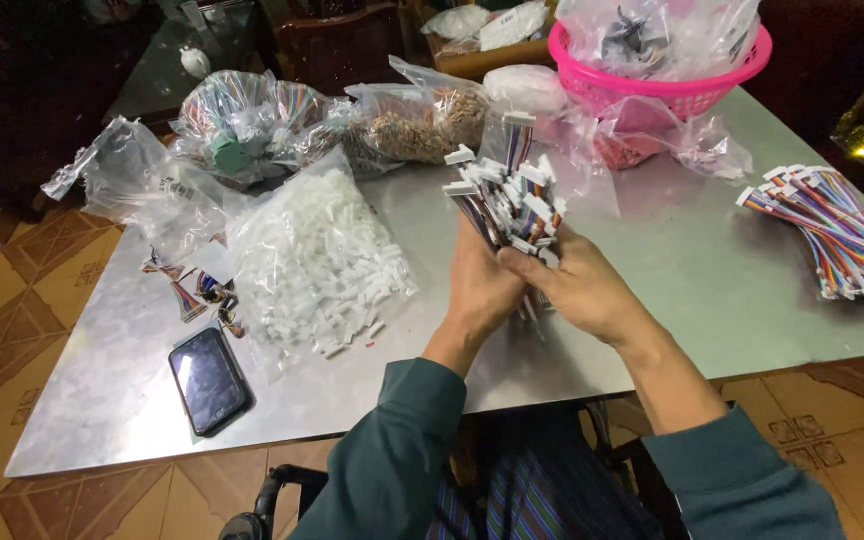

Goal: Bundling multi-colored ribbon cables using rubber bands

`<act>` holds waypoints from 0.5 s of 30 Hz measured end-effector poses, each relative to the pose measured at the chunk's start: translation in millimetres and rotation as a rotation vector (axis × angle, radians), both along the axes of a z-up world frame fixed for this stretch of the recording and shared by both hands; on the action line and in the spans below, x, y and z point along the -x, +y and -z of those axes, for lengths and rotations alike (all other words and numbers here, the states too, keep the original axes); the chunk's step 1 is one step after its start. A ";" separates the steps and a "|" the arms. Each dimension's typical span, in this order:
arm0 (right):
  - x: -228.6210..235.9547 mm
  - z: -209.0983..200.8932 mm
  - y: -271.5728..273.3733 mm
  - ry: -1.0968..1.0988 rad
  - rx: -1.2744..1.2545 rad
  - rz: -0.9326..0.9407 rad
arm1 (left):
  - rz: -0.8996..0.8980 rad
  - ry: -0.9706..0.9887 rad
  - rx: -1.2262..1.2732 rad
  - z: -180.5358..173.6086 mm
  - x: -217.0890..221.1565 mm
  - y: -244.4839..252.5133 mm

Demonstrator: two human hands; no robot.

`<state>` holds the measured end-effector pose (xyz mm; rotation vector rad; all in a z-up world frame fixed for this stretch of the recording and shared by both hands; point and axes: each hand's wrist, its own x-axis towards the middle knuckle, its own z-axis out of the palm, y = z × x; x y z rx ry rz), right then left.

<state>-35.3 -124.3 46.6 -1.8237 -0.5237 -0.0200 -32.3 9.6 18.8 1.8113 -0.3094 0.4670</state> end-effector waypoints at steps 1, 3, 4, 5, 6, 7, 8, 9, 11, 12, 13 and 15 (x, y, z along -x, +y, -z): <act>1.3 -1.9 0.9 -0.001 0.001 0.004 | 0.004 -0.001 0.001 -0.3 -0.4 -1.4; 4.5 -6.1 4.9 0.042 -0.024 0.058 | -0.052 0.055 0.045 -0.9 -0.1 -2.0; 5.0 -7.8 3.1 0.041 -0.023 0.058 | -0.052 0.054 0.046 -1.1 -0.1 -1.6; 5.3 -9.4 1.4 0.075 -0.074 0.020 | -0.082 0.084 0.068 -1.3 -0.1 -1.1; 5.5 -11.0 0.2 0.107 -0.126 -0.019 | -0.112 0.113 0.089 -1.7 -0.3 -0.1; 6.3 -12.0 1.7 0.106 -0.126 -0.020 | -0.113 0.111 0.089 4.8 -5.3 3.8; 7.1 -12.8 2.7 0.110 -0.057 -0.030 | -0.192 0.135 0.061 11.7 -10.1 7.1; 7.9 -13.5 4.0 0.115 0.012 -0.039 | -0.270 0.160 0.033 18.8 -15.0 10.7; 9.7 -9.4 7.7 0.153 -0.056 -0.068 | -0.309 0.190 0.069 12.6 -6.8 13.4; 10.7 -7.1 9.2 0.190 -0.125 -0.093 | -0.344 0.218 0.103 9.8 -2.8 14.4; 14.7 -11.6 10.5 0.190 -0.122 -0.095 | -0.347 0.219 0.105 5.5 2.9 13.7; 21.6 -21.9 14.6 0.031 -0.002 -0.009 | -0.132 0.098 0.176 -4.6 13.3 13.9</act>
